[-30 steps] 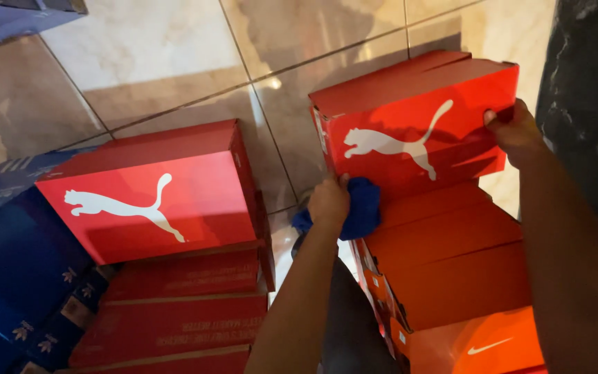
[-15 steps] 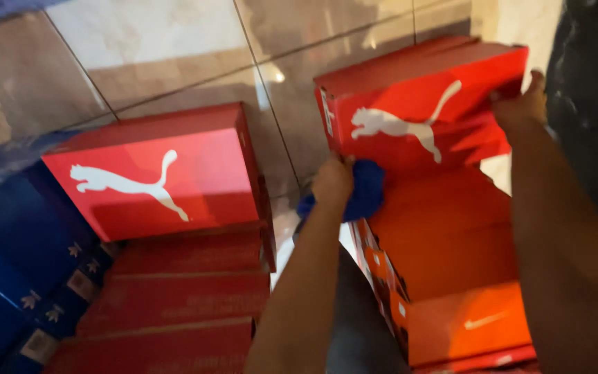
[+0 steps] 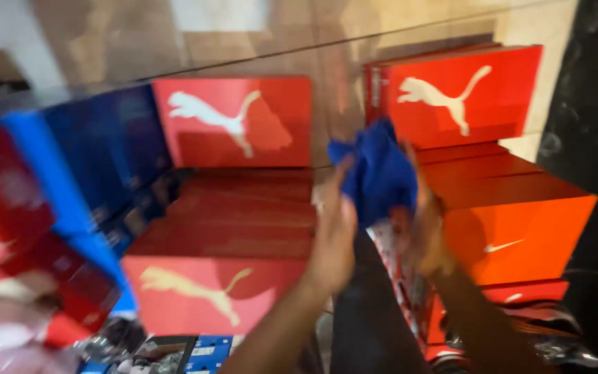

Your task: Cleaning shoe boxes with a cloth and organizing them into stacks

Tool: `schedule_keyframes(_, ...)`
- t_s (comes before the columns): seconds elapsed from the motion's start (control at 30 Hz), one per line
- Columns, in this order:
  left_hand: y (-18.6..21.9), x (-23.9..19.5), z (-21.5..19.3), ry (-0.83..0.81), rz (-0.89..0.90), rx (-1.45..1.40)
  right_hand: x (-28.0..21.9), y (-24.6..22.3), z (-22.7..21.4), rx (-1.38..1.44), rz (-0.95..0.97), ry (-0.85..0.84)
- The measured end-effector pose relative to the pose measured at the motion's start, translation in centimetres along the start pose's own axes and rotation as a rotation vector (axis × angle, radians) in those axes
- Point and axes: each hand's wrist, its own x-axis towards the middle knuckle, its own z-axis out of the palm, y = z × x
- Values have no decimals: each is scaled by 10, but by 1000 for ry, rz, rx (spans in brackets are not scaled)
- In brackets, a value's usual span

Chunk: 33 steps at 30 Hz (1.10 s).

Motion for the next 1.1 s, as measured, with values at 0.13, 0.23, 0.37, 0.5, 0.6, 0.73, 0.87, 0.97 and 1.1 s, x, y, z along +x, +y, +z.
schedule_keyframes(0.13, -1, -101, -75, -230, 9, -340, -105, 124, 37, -945, -473, 291)
schedule_keyframes(0.23, 5, -146, -154, -230, -62, -193, -129, 165, 34, -928, -696, 80)
schedule_keyframes(0.37, -46, -183, -263, 467, 259, 815, -167, 149, 129, -1269, -968, -90)
schedule_keyframes(0.5, -124, -205, -314, 571, 57, 1070, -168, 168, 171, -1759, -977, -129)
schedule_keyframes(0.6, -148, -204, -310, 591, 123, 1249, -150, 200, 174, -1857, -904, -177)
schedule_keyframes(0.73, -162, -200, -293, 674, 143, 1306, -121, 229, 159, -1903, -1069, -145)
schedule_keyframes(0.87, -137, -192, -280, 713, 194, 1346, -106, 209, 141, -1697, -1015, -206)
schedule_keyframes(0.97, -102, -161, -269, 638, 273, 1161, -100, 159, 136, -1436, -901, -93)
schedule_keyframes(1.1, -66, -66, -260, 557, 302, 1082, -51, 104, 74, -988, -756, 328)
